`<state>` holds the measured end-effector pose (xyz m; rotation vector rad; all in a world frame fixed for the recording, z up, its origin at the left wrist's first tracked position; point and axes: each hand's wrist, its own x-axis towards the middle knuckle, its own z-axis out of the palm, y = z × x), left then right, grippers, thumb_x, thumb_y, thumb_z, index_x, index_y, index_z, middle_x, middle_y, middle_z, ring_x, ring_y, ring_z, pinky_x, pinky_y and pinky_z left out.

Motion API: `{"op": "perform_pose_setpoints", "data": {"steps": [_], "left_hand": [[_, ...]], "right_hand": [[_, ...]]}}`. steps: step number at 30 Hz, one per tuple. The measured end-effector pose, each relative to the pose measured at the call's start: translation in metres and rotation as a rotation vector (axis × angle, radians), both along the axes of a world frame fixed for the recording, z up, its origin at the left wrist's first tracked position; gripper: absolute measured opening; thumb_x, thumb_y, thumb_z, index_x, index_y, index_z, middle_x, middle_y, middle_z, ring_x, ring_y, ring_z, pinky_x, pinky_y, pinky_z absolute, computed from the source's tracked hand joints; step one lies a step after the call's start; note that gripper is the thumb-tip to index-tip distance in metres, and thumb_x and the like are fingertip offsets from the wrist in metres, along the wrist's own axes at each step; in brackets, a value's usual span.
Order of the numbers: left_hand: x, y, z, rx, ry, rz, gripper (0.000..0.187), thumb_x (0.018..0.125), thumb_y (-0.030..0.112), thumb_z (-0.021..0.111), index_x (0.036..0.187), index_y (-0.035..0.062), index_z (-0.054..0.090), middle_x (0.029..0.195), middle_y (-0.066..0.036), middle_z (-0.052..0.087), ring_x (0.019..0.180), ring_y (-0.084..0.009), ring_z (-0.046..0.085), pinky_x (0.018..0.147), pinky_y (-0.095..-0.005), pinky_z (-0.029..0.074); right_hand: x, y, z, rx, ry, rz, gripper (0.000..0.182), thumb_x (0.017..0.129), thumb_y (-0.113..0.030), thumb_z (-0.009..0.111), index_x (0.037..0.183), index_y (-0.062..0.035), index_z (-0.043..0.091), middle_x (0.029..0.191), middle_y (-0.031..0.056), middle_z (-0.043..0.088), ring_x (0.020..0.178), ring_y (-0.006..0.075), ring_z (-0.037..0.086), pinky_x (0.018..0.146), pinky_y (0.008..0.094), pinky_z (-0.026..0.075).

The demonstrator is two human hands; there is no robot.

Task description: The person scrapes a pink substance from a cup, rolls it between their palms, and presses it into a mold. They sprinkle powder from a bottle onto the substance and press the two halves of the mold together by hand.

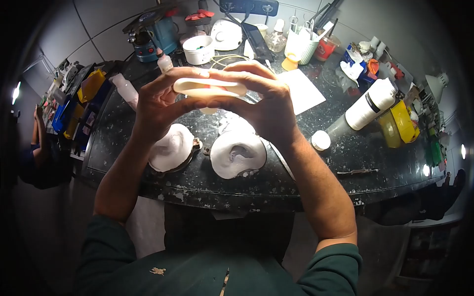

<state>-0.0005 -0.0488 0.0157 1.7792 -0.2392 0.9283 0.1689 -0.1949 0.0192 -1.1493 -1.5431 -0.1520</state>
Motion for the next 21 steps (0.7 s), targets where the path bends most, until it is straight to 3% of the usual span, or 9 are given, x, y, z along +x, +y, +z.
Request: {"op": "perform_pose_setpoints", "data": {"steps": [2,3,4,7,11,13,16,21], "left_hand": [[0.002,0.0,-0.004,0.013,0.013,-0.014,0.035,0.082,0.005,0.081,0.115,0.001,0.07,0.117,-0.013,0.07,0.116,-0.0202,0.065,0.108,-0.0384,0.049],[0.003,0.0,-0.005,0.022,0.018,-0.02,0.03,0.083,0.004,0.08,0.111,-0.0001,0.07,0.116,-0.013,0.07,0.114,-0.0209,0.066,0.106,-0.0383,0.05],[0.007,-0.004,-0.004,0.026,-0.011,-0.001,0.024,0.082,0.004,0.081,0.104,0.0003,0.07,0.111,-0.015,0.068,0.107,-0.0213,0.069,0.095,-0.0351,0.058],[0.009,-0.007,-0.003,-0.135,0.015,-0.073,0.025,0.082,0.003,0.081,0.105,0.0001,0.07,0.112,-0.015,0.068,0.107,-0.021,0.069,0.096,-0.0351,0.057],[0.007,-0.002,0.002,-0.077,-0.065,0.028,0.04,0.079,0.001,0.083,0.117,-0.0013,0.069,0.121,-0.015,0.068,0.117,-0.0216,0.065,0.107,-0.0377,0.051],[0.003,0.003,-0.001,-0.087,-0.036,0.035,0.051,0.075,0.0,0.085,0.123,-0.0005,0.066,0.126,-0.016,0.067,0.12,-0.0218,0.064,0.11,-0.0392,0.049],[0.0,0.004,-0.003,-0.042,0.046,0.007,0.056,0.074,-0.001,0.086,0.127,-0.0002,0.065,0.128,-0.016,0.065,0.118,-0.0224,0.064,0.111,-0.0388,0.049],[0.003,-0.007,0.001,0.009,0.055,-0.005,0.048,0.076,-0.003,0.084,0.121,-0.0027,0.067,0.123,-0.016,0.067,0.114,-0.0199,0.066,0.103,-0.0339,0.055]], "right_hand": [[0.0,-0.004,0.004,0.024,-0.099,-0.046,0.032,0.076,-0.012,0.086,0.106,-0.0061,0.078,0.098,0.0086,0.074,0.087,0.0192,0.072,0.077,0.0309,0.058],[0.0,-0.007,0.006,0.024,-0.094,-0.052,0.032,0.076,-0.012,0.086,0.106,-0.0061,0.078,0.098,0.0086,0.074,0.087,0.0192,0.072,0.077,0.0309,0.058],[0.0,-0.01,0.008,0.009,-0.113,-0.073,0.031,0.076,-0.013,0.086,0.105,-0.0064,0.078,0.097,0.0087,0.074,0.086,0.019,0.072,0.076,0.0307,0.057],[-0.006,-0.013,0.009,-0.01,-0.13,-0.124,0.029,0.078,-0.014,0.085,0.104,-0.0058,0.078,0.096,0.0081,0.074,0.087,0.0189,0.071,0.077,0.0313,0.057],[-0.006,0.001,0.002,0.079,-0.002,0.01,0.049,0.079,-0.018,0.086,0.121,0.0,0.067,0.118,0.0145,0.067,0.1,0.0253,0.07,0.089,0.0342,0.057],[-0.003,0.004,-0.008,0.014,0.1,0.174,0.045,0.081,-0.016,0.085,0.119,0.0024,0.067,0.114,0.0136,0.069,0.102,0.0234,0.071,0.091,0.0331,0.058],[-0.002,-0.002,-0.012,-0.044,0.101,0.123,0.041,0.085,-0.015,0.083,0.117,0.0031,0.067,0.108,0.0125,0.072,0.1,0.0204,0.072,0.09,0.0316,0.059],[-0.009,-0.011,-0.002,-0.152,0.204,0.095,0.033,0.088,-0.016,0.08,0.114,0.001,0.069,0.097,0.0091,0.074,0.091,0.0131,0.072,0.079,0.0269,0.059]]}}
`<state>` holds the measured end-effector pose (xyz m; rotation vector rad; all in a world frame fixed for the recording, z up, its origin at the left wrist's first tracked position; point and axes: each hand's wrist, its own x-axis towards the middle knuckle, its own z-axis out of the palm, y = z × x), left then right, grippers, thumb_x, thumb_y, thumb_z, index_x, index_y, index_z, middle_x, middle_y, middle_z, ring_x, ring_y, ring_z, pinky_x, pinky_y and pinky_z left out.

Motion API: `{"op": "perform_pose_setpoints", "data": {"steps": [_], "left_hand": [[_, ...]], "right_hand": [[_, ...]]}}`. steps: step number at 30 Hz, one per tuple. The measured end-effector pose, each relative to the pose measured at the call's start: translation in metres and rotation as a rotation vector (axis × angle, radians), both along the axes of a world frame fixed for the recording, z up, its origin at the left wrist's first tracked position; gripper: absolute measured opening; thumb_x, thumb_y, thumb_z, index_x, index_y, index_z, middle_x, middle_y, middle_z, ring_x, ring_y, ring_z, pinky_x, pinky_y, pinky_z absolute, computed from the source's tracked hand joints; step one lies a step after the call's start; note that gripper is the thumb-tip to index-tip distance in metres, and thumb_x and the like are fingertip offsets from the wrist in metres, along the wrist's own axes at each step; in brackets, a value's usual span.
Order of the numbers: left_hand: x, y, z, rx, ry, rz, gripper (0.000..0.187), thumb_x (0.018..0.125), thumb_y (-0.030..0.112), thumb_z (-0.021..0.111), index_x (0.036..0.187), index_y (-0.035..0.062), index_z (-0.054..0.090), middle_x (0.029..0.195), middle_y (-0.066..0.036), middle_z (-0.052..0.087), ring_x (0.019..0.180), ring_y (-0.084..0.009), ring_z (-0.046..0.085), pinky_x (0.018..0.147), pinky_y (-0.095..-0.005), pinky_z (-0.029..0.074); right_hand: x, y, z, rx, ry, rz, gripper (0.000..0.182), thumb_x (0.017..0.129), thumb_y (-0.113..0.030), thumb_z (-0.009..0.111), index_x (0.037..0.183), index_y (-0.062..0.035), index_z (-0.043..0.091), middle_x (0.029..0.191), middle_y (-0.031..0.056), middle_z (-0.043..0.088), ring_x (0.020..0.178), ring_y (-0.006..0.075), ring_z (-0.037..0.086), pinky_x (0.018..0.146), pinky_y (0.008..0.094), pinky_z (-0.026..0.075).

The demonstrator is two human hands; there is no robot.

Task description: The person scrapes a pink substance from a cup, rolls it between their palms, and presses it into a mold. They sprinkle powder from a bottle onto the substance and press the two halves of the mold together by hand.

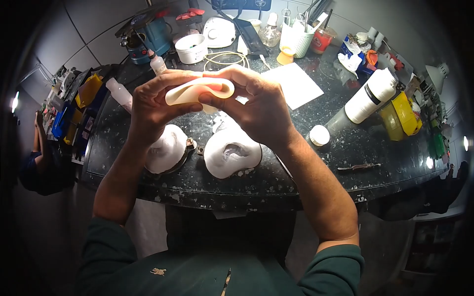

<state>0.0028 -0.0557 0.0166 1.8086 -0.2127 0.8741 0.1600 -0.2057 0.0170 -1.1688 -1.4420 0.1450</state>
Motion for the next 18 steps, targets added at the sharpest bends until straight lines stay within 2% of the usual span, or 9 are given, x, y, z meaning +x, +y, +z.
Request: {"op": "perform_pose_setpoints", "data": {"steps": [3,5,8,9,10,12,13,16,18], "left_hand": [[0.001,-0.003,0.0,-0.154,0.036,-0.05,0.038,0.08,-0.002,0.082,0.115,-0.0033,0.068,0.113,-0.015,0.072,0.107,-0.0183,0.069,0.101,-0.0328,0.056],[0.002,0.002,-0.003,-0.202,0.07,-0.112,0.031,0.082,-0.001,0.08,0.111,-0.0034,0.068,0.104,-0.013,0.074,0.1,-0.017,0.071,0.096,-0.031,0.057],[0.0,-0.001,0.0,-0.295,0.1,-0.108,0.032,0.082,0.002,0.082,0.111,-0.0024,0.068,0.099,-0.011,0.075,0.096,-0.0162,0.072,0.094,-0.0297,0.057],[0.001,0.001,0.001,-0.294,0.094,-0.11,0.032,0.082,0.002,0.082,0.111,-0.0024,0.068,0.099,-0.011,0.075,0.096,-0.0162,0.072,0.094,-0.0297,0.057],[0.001,0.005,0.003,-0.274,0.069,-0.092,0.035,0.081,0.003,0.083,0.112,-0.0021,0.068,0.101,-0.011,0.075,0.098,-0.0161,0.071,0.094,-0.0298,0.057],[0.0,0.009,0.006,-0.252,0.046,-0.077,0.039,0.08,0.004,0.084,0.114,-0.0018,0.067,0.103,-0.011,0.074,0.099,-0.0159,0.071,0.095,-0.0299,0.057],[-0.001,0.01,0.007,-0.221,0.09,-0.05,0.042,0.079,0.005,0.085,0.116,-0.0012,0.067,0.106,-0.011,0.074,0.101,-0.0161,0.07,0.094,-0.0294,0.057],[-0.001,0.017,0.004,-0.16,0.159,-0.001,0.049,0.076,0.008,0.088,0.12,0.0022,0.066,0.115,-0.012,0.071,0.111,-0.0175,0.067,0.099,-0.033,0.055],[0.002,0.022,-0.001,0.183,-0.003,0.213,0.05,0.074,0.011,0.09,0.119,0.0061,0.068,0.12,-0.011,0.07,0.116,-0.0199,0.065,0.104,-0.0379,0.05]], "right_hand": [[-0.001,-0.004,-0.001,-0.088,0.088,0.01,0.027,0.09,-0.017,0.078,0.11,-0.0005,0.07,0.091,0.0068,0.074,0.083,0.0094,0.07,0.071,0.0238,0.057],[-0.004,-0.005,-0.004,-0.119,0.058,-0.106,0.023,0.091,-0.018,0.077,0.106,-0.0012,0.071,0.088,0.0059,0.073,0.078,0.0072,0.068,0.066,0.0236,0.054],[-0.011,-0.002,-0.006,-0.026,0.177,-0.039,0.022,0.092,-0.019,0.076,0.105,-0.0013,0.071,0.087,0.0059,0.073,0.078,0.0075,0.068,0.065,0.0245,0.054],[-0.004,0.002,-0.013,-0.019,0.138,-0.017,0.029,0.092,-0.016,0.077,0.115,0.0002,0.069,0.096,0.0067,0.074,0.085,0.0091,0.07,0.074,0.025,0.057],[-0.001,0.004,-0.011,-0.019,0.135,-0.017,0.029,0.092,-0.016,0.077,0.115,0.0002,0.069,0.096,0.0067,0.074,0.085,0.0091,0.07,0.074,0.025,0.057],[0.003,0.005,-0.008,-0.152,0.439,0.302,0.043,0.09,-0.013,0.078,0.128,0.0027,0.063,0.111,0.0096,0.073,0.1,0.0127,0.069,0.089,0.0265,0.056],[0.009,0.001,-0.003,-0.316,0.421,0.306,0.055,0.09,-0.007,0.077,0.138,0.0043,0.054,0.123,0.0116,0.069,0.114,0.0157,0.064,0.103,0.0302,0.052],[0.014,-0.001,0.001,-0.393,0.412,0.311,0.053,0.09,-0.003,0.075,0.138,0.0048,0.052,0.13,0.0146,0.063,0.119,0.0171,0.062,0.101,0.0322,0.054],[0.017,0.004,-0.007,-0.249,0.409,0.319,0.06,0.086,-0.005,0.078,0.14,0.0029,0.051,0.137,0.0156,0.058,0.125,0.0184,0.057,0.101,0.0344,0.054]]}}
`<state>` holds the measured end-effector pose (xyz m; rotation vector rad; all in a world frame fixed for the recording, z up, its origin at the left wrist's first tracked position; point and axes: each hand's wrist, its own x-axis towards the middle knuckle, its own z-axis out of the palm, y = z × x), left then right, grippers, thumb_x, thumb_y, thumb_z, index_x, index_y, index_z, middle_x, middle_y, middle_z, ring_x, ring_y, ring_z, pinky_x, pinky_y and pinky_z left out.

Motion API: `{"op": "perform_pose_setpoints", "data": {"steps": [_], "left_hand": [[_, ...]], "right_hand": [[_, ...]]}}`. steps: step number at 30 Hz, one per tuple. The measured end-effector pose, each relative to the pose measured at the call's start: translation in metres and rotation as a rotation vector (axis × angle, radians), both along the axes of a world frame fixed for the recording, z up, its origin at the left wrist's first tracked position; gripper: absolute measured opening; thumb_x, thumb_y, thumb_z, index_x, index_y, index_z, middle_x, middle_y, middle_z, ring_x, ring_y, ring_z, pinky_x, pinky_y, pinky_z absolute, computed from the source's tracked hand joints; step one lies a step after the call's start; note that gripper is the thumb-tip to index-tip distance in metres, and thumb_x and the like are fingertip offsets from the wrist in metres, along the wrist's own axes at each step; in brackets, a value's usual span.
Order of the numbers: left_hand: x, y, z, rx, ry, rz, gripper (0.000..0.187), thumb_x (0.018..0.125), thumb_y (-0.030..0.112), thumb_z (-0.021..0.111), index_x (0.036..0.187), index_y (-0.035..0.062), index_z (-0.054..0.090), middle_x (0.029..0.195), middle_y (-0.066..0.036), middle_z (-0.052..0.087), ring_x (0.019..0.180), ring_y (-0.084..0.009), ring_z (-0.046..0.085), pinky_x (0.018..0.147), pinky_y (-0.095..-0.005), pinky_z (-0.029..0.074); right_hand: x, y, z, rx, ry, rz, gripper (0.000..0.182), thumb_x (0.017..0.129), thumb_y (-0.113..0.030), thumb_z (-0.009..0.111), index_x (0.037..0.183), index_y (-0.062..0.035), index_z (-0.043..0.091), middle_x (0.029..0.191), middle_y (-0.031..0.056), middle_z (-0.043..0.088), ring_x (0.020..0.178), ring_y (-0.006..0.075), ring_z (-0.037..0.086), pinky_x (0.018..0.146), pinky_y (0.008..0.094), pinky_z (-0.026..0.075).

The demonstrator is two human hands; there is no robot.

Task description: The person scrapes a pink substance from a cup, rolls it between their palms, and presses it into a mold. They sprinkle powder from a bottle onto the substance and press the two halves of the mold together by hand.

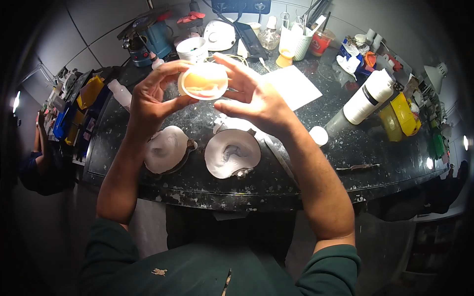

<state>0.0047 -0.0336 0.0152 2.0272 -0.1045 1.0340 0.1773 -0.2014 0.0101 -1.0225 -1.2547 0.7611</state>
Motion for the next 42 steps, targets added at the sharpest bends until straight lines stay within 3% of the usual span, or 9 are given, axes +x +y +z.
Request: {"op": "perform_pose_setpoints", "data": {"steps": [1,6,7,12,18,29,36,39,42], "left_hand": [[0.0,0.005,0.004,0.307,-0.041,0.125,0.055,0.075,0.011,0.088,0.125,0.0092,0.064,0.124,-0.011,0.069,0.122,-0.0223,0.063,0.109,-0.0407,0.046],[0.0,0.013,-0.005,0.287,-0.057,0.064,0.07,0.074,0.003,0.085,0.136,0.0123,0.053,0.131,-0.013,0.065,0.125,-0.0252,0.062,0.109,-0.039,0.046],[0.001,0.008,-0.005,0.232,-0.062,0.063,0.068,0.073,0.004,0.085,0.134,0.0113,0.055,0.13,-0.013,0.065,0.123,-0.025,0.063,0.108,-0.0388,0.047],[0.0,-0.001,-0.001,0.36,-0.016,0.178,0.063,0.071,0.008,0.086,0.128,0.0082,0.06,0.124,-0.014,0.064,0.118,-0.0251,0.063,0.104,-0.0388,0.049],[0.005,-0.009,-0.005,0.319,-0.048,0.179,0.06,0.068,0.012,0.088,0.123,0.0068,0.064,0.12,-0.013,0.062,0.116,-0.0284,0.062,0.099,-0.0399,0.05],[0.005,-0.024,0.001,0.582,-0.105,0.202,0.058,0.07,0.023,0.092,0.12,0.0092,0.066,0.113,-0.013,0.067,0.104,-0.0281,0.069,0.087,-0.0389,0.058],[0.006,-0.016,0.001,0.404,-0.071,0.214,0.058,0.072,0.023,0.091,0.122,0.0055,0.066,0.114,-0.014,0.068,0.105,-0.0274,0.07,0.088,-0.0372,0.057],[0.005,-0.009,-0.004,0.392,-0.046,0.199,0.061,0.071,0.024,0.091,0.123,0.004,0.065,0.115,-0.014,0.068,0.108,-0.0277,0.069,0.091,-0.0376,0.057],[0.006,-0.012,-0.002,0.433,-0.042,0.197,0.06,0.072,0.025,0.091,0.122,0.0032,0.066,0.114,-0.015,0.068,0.107,-0.0288,0.069,0.091,-0.0382,0.056]], "right_hand": [[0.0,0.0,0.002,0.085,-0.082,-0.08,0.059,0.085,-0.007,0.08,0.138,-0.0001,0.054,0.134,0.0145,0.058,0.12,0.0185,0.06,0.101,0.0333,0.054],[0.0,-0.003,0.014,0.409,-0.785,-0.386,0.034,0.076,-0.01,0.085,0.109,-0.0078,0.074,0.101,0.0079,0.067,0.091,0.0164,0.067,0.071,0.0304,0.058],[0.002,0.001,0.008,0.483,-0.956,-0.445,0.05,0.076,-0.016,0.088,0.121,-0.0064,0.067,0.11,0.0111,0.064,0.095,0.0186,0.067,0.072,0.0313,0.059],[-0.003,0.011,-0.007,0.463,-0.642,-0.481,0.101,0.07,-0.031,0.094,0.149,-0.0032,0.038,0.127,0.0182,0.053,0.106,0.0269,0.066,0.083,0.0356,0.061],[-0.014,0.004,-0.011,0.242,-0.66,-0.43,0.051,0.074,-0.015,0.089,0.117,-0.0025,0.066,0.098,0.0103,0.07,0.09,0.0224,0.072,0.079,0.0318,0.06],[-0.017,-0.005,0.008,0.35,-0.981,-0.559,0.028,0.094,-0.029,0.071,0.097,-0.0016,0.065,0.075,0.0121,0.066,0.067,0.0273,0.07,0.06,0.0372,0.055],[-0.014,-0.002,0.009,0.304,-0.843,-0.547,0.061,0.075,-0.042,0.088,0.114,-0.0003,0.064,0.09,0.0175,0.07,0.078,0.0272,0.073,0.071,0.0345,0.059],[-0.013,0.0,0.007,0.275,-0.63,-0.495,0.059,0.073,-0.048,0.088,0.102,-0.0012,0.066,0.082,0.0149,0.07,0.071,0.0257,0.072,0.066,0.0344,0.057],[-0.01,-0.008,0.011,-0.004,-0.956,-0.55,0.049,0.08,-0.049,0.083,0.085,-0.004,0.065,0.067,0.0119,0.065,0.059,0.0252,0.067,0.057,0.0356,0.054]]}}
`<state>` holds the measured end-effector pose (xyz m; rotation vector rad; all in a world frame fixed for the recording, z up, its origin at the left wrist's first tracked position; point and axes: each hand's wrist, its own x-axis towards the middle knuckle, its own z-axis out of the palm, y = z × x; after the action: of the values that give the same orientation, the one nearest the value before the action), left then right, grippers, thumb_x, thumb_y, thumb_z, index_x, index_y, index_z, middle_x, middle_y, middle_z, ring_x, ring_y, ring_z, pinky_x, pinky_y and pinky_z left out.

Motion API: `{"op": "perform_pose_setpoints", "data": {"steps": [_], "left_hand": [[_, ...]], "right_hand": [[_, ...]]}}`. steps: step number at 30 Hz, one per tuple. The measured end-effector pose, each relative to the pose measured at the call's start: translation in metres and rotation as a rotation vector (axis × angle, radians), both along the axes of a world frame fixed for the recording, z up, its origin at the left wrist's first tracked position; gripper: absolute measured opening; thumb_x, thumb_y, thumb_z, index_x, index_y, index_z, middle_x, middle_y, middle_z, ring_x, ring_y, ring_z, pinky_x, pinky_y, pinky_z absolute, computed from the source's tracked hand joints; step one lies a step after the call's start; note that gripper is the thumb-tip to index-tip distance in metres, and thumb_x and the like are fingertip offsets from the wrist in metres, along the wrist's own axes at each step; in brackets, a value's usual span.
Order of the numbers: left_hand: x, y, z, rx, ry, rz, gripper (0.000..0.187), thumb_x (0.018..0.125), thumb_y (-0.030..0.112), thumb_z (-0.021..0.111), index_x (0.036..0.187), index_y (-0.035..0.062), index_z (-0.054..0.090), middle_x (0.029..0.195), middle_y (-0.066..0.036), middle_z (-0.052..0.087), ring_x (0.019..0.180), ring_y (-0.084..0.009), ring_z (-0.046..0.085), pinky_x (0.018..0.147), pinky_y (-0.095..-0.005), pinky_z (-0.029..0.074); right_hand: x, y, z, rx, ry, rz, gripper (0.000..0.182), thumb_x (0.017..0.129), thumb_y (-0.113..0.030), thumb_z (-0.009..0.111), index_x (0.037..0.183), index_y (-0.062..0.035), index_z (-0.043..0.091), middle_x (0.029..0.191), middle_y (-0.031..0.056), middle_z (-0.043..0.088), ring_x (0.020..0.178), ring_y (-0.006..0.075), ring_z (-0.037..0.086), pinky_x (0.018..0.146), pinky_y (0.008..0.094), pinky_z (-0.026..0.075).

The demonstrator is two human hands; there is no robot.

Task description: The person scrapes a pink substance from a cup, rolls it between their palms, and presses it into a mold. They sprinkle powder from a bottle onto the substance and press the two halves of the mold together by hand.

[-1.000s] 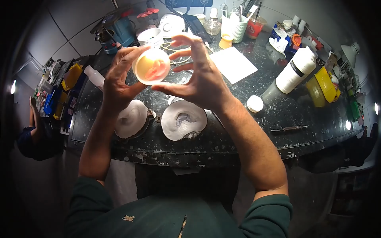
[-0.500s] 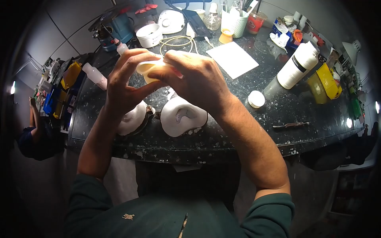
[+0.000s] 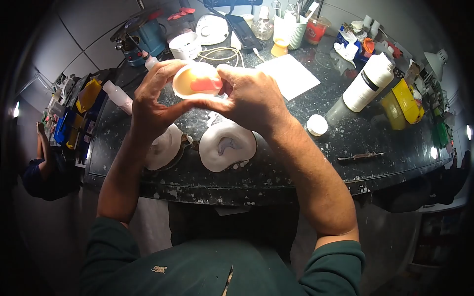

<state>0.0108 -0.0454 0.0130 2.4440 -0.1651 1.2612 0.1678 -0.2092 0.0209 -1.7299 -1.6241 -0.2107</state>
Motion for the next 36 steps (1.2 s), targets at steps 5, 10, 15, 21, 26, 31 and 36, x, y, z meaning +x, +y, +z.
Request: {"op": "perform_pose_setpoints", "data": {"steps": [5,10,15,21,26,31,36], "left_hand": [[0.003,-0.004,-0.001,0.117,-0.003,0.074,0.059,0.074,0.026,0.09,0.121,0.0,0.064,0.113,-0.018,0.067,0.105,-0.0331,0.069,0.09,-0.0407,0.057],[0.004,-0.014,0.002,0.084,0.018,0.127,0.061,0.075,0.027,0.09,0.121,-0.0016,0.062,0.113,-0.02,0.066,0.103,-0.0357,0.068,0.087,-0.0413,0.056],[0.005,-0.009,0.0,0.002,0.02,0.08,0.059,0.074,0.026,0.089,0.118,-0.0021,0.062,0.108,-0.018,0.066,0.098,-0.0341,0.068,0.086,-0.0408,0.054],[0.002,-0.006,0.002,-0.215,0.137,-0.013,0.05,0.077,0.021,0.087,0.116,-0.0016,0.065,0.106,-0.017,0.068,0.098,-0.0314,0.068,0.085,-0.0384,0.054],[0.003,-0.009,0.002,-0.052,0.13,-0.035,0.05,0.077,0.019,0.087,0.118,-0.001,0.066,0.107,-0.016,0.069,0.099,-0.0303,0.069,0.087,-0.0382,0.054],[0.0,-0.012,0.002,-0.06,0.18,-0.108,0.051,0.076,0.016,0.087,0.12,0.0024,0.067,0.111,-0.014,0.07,0.106,-0.0302,0.068,0.092,-0.0389,0.054],[0.003,-0.009,0.001,0.117,0.111,-0.172,0.056,0.071,0.012,0.09,0.121,0.0056,0.068,0.121,-0.013,0.07,0.115,-0.0298,0.066,0.1,-0.0405,0.052]], "right_hand": [[-0.004,0.004,-0.008,0.17,-0.004,0.045,0.037,0.095,-0.036,0.071,0.076,-0.0052,0.062,0.057,0.011,0.06,0.048,0.0261,0.062,0.047,0.0365,0.048],[-0.012,0.006,-0.008,0.284,0.044,0.118,0.035,0.095,-0.035,0.071,0.081,-0.0043,0.063,0.061,0.0121,0.063,0.053,0.0236,0.066,0.049,0.0357,0.049],[-0.008,0.001,-0.002,0.041,0.191,0.039,0.052,0.077,-0.048,0.087,0.086,-0.0041,0.062,0.061,0.0037,0.058,0.054,0.0102,0.057,0.051,0.028,0.046],[0.009,0.003,-0.005,-0.007,0.281,0.097,0.061,0.068,-0.046,0.094,0.092,-0.0035,0.058,0.069,0.0005,0.055,0.06,0.0104,0.052,0.055,0.0261,0.046],[0.007,0.01,-0.008,0.389,0.214,0.108,0.072,0.064,-0.048,0.095,0.099,-0.0025,0.051,0.088,0.0068,0.054,0.076,0.0157,0.054,0.063,0.0304,0.048],[0.005,0.008,-0.007,0.232,0.291,0.048,0.093,0.058,-0.053,0.096,0.115,-0.001,0.044,0.111,0.0139,0.049,0.106,0.024,0.053,0.093,0.0387,0.047],[0.015,0.004,-0.008,-0.258,0.773,0.17,0.143,0.052,-0.066,0.093,0.154,-0.0004,0.018,0.148,0.0339,0.033,0.146,0.0428,0.031,0.118,0.0509,0.031]]}}
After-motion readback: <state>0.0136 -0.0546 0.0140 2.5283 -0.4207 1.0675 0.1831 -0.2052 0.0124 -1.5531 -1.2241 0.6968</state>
